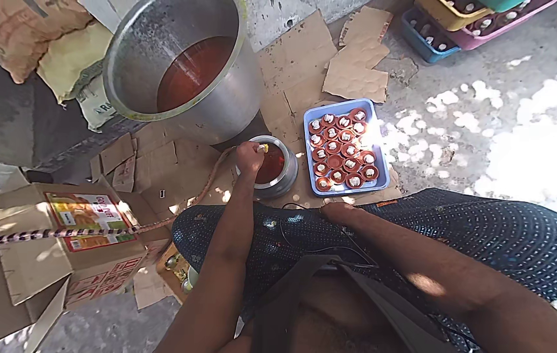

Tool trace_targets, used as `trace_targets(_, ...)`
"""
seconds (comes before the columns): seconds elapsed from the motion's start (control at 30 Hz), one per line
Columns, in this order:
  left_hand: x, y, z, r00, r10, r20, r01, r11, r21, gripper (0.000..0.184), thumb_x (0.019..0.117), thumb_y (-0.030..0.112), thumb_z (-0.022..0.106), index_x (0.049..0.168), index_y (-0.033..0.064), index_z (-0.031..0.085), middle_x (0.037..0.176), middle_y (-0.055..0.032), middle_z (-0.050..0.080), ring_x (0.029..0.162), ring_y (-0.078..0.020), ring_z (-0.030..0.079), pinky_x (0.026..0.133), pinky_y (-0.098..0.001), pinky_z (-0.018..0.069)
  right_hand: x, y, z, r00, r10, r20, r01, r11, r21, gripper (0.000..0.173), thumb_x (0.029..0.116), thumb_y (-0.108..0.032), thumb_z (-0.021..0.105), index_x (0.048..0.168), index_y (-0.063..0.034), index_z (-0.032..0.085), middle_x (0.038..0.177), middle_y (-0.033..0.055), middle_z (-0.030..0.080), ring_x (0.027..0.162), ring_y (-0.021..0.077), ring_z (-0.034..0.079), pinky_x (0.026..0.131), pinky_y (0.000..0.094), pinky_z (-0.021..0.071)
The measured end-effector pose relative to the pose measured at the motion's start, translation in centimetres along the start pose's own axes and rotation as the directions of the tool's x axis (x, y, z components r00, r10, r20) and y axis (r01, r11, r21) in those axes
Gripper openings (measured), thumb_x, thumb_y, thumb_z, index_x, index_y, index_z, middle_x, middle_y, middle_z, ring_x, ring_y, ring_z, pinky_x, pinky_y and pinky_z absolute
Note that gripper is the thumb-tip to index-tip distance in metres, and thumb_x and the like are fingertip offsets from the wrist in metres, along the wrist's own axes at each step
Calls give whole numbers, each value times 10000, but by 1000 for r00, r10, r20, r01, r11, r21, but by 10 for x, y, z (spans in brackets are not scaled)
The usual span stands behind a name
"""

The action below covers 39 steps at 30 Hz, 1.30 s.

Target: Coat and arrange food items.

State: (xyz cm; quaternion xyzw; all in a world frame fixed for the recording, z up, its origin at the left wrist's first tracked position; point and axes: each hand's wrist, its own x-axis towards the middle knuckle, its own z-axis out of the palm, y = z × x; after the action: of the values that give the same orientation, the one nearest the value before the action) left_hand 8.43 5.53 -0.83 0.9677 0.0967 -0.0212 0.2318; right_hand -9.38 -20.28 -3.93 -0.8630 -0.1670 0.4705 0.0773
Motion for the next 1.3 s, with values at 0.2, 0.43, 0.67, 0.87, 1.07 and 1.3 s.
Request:
trace_targets(0.2,-1,-14,29,983,-119,139,164,907,-389,384,957,201,734,1269,-14,668,1109,-169,738,924,-229,733,867,-419,610,-6,0,-2,1000,2,-1,-2,998,66,311,1079,-177,485,1226,57,627,1267,320,637,1195,525,616,915,746,480)
trace_targets(0.43,0,11,43,862,-220,457,499,531,-685,248,1010,203,672,1219,70,675,953,-44,701,752,-107,651,697,-261,556,-17,6,-6,999,-14,33,12,996,87,268,1055,-84,499,1224,83,623,1265,321,634,1188,512,620,926,720,490)
trace_targets(0.67,-10,88,109,846,108,523,293,726,-623,262,990,100,698,1225,-12,666,1006,-113,727,793,-156,713,751,-316,619,-44,23,-13,998,-61,30,57,990,131,355,1085,-58,413,1365,120,537,1403,352,554,1298,519,558,996,692,461)
trace_targets(0.87,-7,127,203,820,327,470,-275,945,-179,306,958,196,697,1214,30,719,1095,-150,755,1010,-256,733,963,-492,575,-12,29,-6,996,-1,85,-11,991,135,267,1048,-18,465,1251,82,606,1278,302,634,1189,484,628,927,683,502)
trace_targets(1.07,-10,149,248,787,346,510,-475,869,142,270,976,243,648,1160,78,757,1194,-164,727,1216,-330,653,1100,-547,478,-27,37,-19,990,-2,138,-30,972,232,288,1065,-93,492,1272,69,611,1308,312,621,1235,492,603,979,685,481)
trace_targets(1.3,-20,159,257,757,330,564,-523,823,221,264,1004,189,591,1178,64,745,1317,-133,683,1243,-316,645,1069,-549,504,-36,52,-24,994,-49,100,14,948,318,381,1105,-137,415,1389,86,536,1441,340,533,1367,518,500,1071,695,408)
